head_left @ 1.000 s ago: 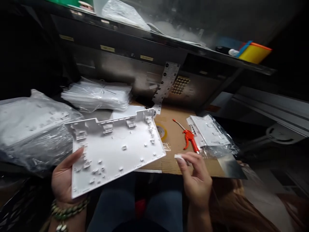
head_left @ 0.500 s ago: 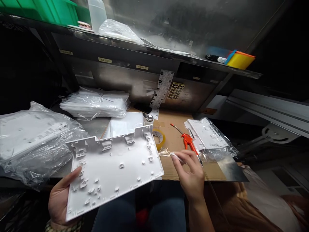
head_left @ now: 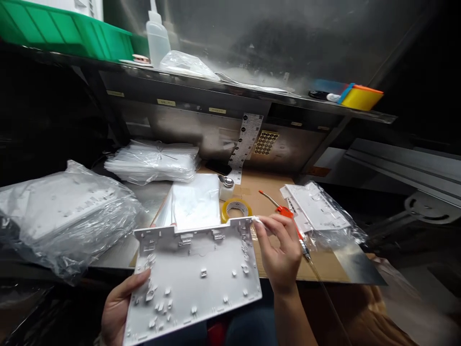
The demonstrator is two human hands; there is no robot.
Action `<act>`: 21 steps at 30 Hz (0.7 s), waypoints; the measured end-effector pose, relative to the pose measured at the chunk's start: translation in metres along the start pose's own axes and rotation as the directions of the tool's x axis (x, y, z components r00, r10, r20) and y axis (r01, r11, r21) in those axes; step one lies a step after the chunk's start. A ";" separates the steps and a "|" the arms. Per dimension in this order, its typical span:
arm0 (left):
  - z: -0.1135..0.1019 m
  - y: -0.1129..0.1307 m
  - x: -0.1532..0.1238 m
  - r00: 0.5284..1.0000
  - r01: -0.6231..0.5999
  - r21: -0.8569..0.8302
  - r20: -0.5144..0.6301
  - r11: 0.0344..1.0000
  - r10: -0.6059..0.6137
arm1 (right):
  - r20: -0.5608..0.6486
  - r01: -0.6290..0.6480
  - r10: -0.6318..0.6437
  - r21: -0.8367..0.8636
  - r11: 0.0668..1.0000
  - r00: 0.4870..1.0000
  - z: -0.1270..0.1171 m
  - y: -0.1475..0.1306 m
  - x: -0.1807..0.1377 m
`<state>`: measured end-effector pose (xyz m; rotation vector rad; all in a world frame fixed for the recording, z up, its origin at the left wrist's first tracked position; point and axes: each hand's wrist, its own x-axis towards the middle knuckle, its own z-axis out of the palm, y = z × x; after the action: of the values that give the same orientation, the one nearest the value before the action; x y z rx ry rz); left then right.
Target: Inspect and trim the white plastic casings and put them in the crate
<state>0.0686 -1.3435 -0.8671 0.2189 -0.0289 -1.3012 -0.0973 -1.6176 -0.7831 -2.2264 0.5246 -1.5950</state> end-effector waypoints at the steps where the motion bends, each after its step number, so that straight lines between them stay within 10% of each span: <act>1: 0.003 -0.003 0.003 1.000 0.002 0.020 -0.015 1.000 -0.001 | 0.006 0.005 -0.005 -0.021 1.000 1.000 -0.001 0.005 -0.001; 7: 0.042 -0.035 0.030 0.981 -0.091 0.202 -0.152 0.975 0.123 | -0.028 -0.013 0.011 -0.062 0.998 1.000 -0.006 0.024 -0.002; 16: 0.088 -0.084 0.055 0.958 -0.169 0.156 -0.204 0.973 0.199 | 0.126 0.105 -0.139 0.248 0.963 0.982 0.024 -0.074 -0.013; 21: 0.099 -0.091 0.057 0.958 -0.178 0.144 -0.200 0.973 0.205 | 0.126 0.158 -0.193 0.247 0.956 0.973 0.031 -0.075 -0.011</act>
<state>-0.0167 -1.4350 -0.7920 0.4519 0.0511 -1.0769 -0.0639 -1.5448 -0.7646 -2.2359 0.0904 -1.4699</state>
